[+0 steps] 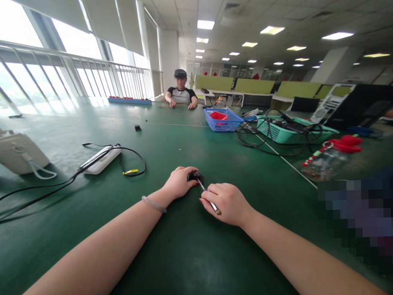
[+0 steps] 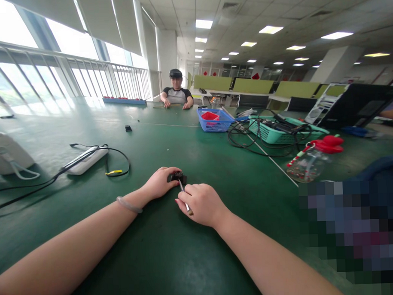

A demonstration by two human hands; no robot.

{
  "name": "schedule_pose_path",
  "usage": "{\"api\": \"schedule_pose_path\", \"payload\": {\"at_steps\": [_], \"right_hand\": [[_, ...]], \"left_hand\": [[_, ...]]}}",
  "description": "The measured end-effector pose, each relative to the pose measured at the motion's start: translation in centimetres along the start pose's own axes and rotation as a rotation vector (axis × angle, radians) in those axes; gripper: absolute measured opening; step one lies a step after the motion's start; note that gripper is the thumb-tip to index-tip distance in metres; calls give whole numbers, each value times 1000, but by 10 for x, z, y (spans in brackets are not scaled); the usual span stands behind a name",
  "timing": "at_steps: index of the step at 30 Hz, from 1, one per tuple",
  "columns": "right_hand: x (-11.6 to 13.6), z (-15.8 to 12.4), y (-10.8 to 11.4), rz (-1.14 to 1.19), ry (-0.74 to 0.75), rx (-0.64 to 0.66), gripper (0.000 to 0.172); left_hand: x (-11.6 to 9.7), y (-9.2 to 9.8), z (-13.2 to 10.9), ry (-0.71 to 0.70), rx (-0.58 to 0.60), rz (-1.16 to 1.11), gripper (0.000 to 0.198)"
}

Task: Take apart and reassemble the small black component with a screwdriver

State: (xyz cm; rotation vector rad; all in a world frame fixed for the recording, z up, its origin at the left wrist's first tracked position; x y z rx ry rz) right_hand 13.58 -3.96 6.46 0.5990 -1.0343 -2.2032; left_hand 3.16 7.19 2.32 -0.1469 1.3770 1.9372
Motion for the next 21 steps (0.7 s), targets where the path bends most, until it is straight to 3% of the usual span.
{"api": "schedule_pose_path", "payload": {"at_steps": [21], "right_hand": [[-3,0,10,40,-46,-91,24]], "left_hand": [[-6,4,-2,0,-11,-10,35]]}}
Point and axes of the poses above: each hand's wrist, its own z-axis towards the middle knuckle, its own y-axis out of the back of the hand, x = y × z, the point moved 8 cm from there along z, towards the middle knuckle, and after that the axes turned 9 degrees about -x, right-handed, at the moved point
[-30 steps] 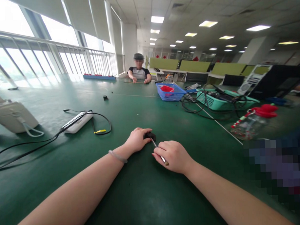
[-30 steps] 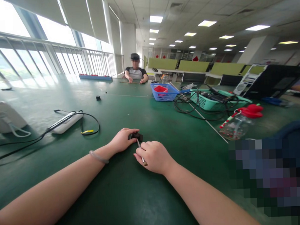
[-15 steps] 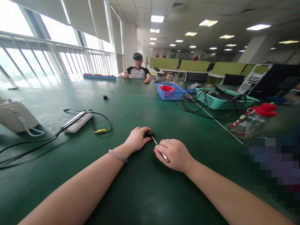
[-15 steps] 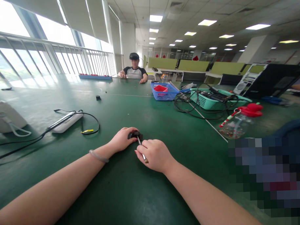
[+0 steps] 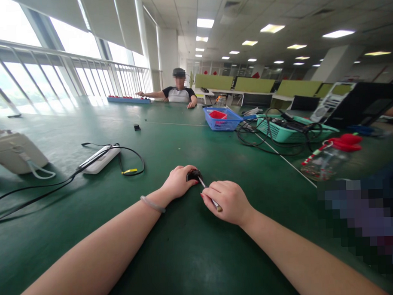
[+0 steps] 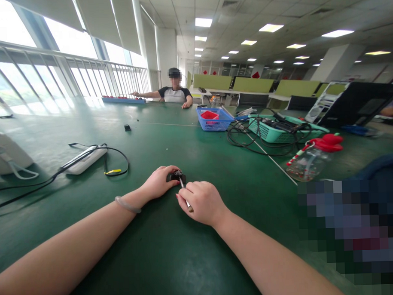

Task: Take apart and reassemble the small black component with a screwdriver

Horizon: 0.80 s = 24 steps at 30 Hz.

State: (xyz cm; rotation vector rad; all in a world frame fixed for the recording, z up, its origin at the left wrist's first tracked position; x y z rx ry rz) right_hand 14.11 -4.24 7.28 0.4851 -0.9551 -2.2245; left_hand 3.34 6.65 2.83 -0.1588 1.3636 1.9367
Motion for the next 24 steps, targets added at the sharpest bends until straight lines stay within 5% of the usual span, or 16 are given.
{"api": "schedule_pose_path", "payload": {"at_steps": [24], "right_hand": [[5,-1,1,26,80,-7,26]], "left_hand": [[-2,-1,-1,-20,4,13,33]]}}
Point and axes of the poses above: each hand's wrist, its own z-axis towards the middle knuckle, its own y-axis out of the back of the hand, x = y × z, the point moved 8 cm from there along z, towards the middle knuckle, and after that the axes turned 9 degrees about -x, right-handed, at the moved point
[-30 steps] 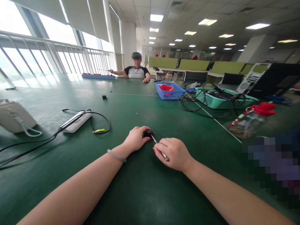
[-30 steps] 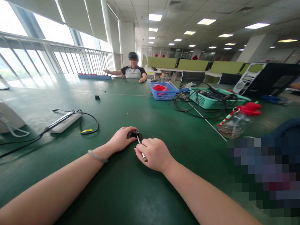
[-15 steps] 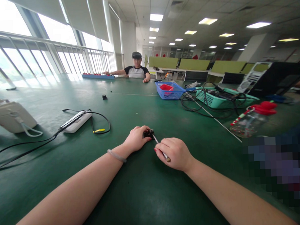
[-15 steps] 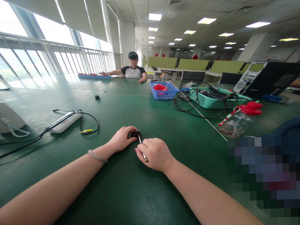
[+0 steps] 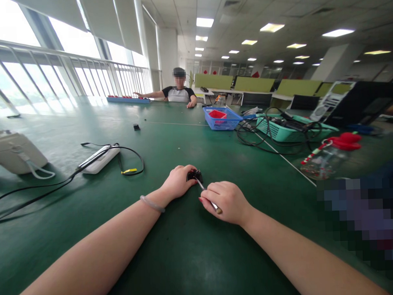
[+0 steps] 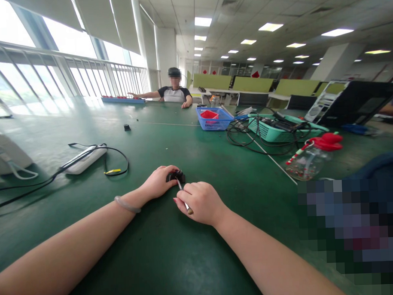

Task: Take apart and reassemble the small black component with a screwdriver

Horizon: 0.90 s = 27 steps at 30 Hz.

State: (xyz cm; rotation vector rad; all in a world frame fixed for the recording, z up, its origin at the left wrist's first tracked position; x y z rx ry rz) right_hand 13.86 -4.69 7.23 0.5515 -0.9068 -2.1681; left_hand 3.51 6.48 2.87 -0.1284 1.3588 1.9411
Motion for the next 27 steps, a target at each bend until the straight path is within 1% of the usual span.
{"api": "schedule_pose_path", "payload": {"at_steps": [5,12,15,18,22,25,27], "right_hand": [[-6,0,2,-2,-51,-17,25],[-12,0,7,-30,-94,-62,24],[-18,-1,8,-33,-141,-76,24],[-27,-3,7,-19,-223,-81,25],[-41,-7,6,27,-350,-95,27],[-54,-11,9,111,-483,-154,28],[-62,-15,10,211,-572,-207,29]], "left_hand": [[-2,1,0,-9,5,-4,33],[-1,0,0,-1,18,-18,40],[0,-2,0,-9,19,-13,45],[1,-2,0,-23,15,-5,47],[-2,-2,-1,-37,43,5,41],[-3,-2,-1,-26,64,22,43],[-5,-3,-1,-42,75,30,46]]}}
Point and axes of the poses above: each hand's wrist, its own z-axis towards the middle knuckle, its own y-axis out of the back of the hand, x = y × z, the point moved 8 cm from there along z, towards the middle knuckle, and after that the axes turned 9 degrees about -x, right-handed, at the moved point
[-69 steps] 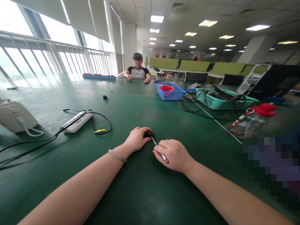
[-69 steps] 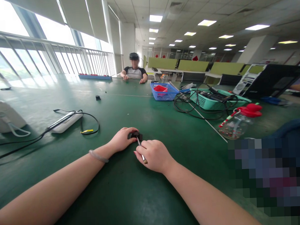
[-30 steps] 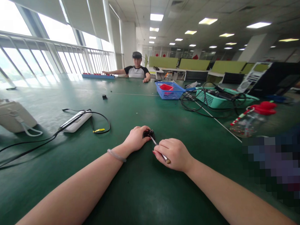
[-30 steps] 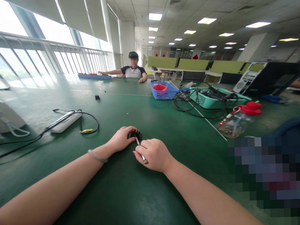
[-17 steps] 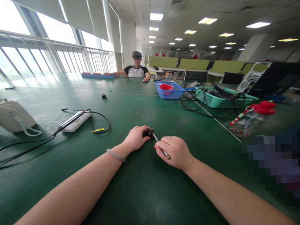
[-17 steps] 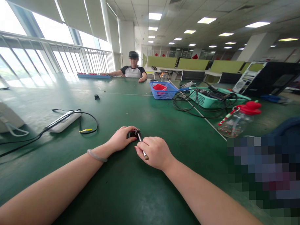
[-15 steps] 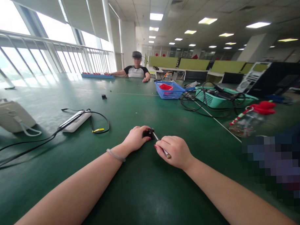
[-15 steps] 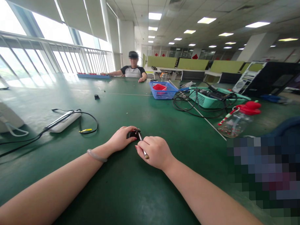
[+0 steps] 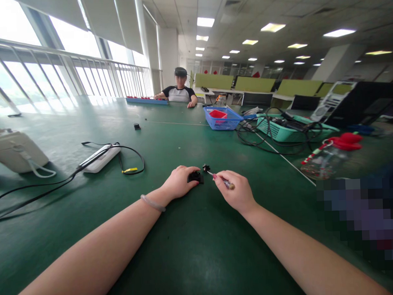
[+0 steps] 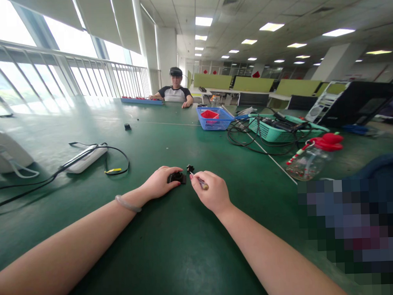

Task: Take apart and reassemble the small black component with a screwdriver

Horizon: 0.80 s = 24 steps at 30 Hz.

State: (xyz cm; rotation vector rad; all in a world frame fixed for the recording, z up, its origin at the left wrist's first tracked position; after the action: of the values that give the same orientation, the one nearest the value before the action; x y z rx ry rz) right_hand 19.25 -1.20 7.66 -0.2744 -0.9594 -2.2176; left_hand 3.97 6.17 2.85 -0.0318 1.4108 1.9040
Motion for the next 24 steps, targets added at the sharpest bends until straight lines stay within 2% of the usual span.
{"api": "schedule_pose_path", "payload": {"at_steps": [6,9,12,19,24], "right_hand": [[-29,-5,-17,355,-301,58,38],[-36,-8,-25,398,-360,89,39],[-32,-7,-27,346,-323,135,38],[-2,-4,-21,131,-103,211,25],[3,-4,-18,94,-72,208,22]], "left_hand": [[-2,-1,-1,-49,5,8,46],[-1,-1,-1,-47,4,2,45],[-1,-2,0,-51,-1,-15,43],[0,-1,0,-44,-17,-37,41],[1,-1,-1,-45,-25,-29,41]]}}
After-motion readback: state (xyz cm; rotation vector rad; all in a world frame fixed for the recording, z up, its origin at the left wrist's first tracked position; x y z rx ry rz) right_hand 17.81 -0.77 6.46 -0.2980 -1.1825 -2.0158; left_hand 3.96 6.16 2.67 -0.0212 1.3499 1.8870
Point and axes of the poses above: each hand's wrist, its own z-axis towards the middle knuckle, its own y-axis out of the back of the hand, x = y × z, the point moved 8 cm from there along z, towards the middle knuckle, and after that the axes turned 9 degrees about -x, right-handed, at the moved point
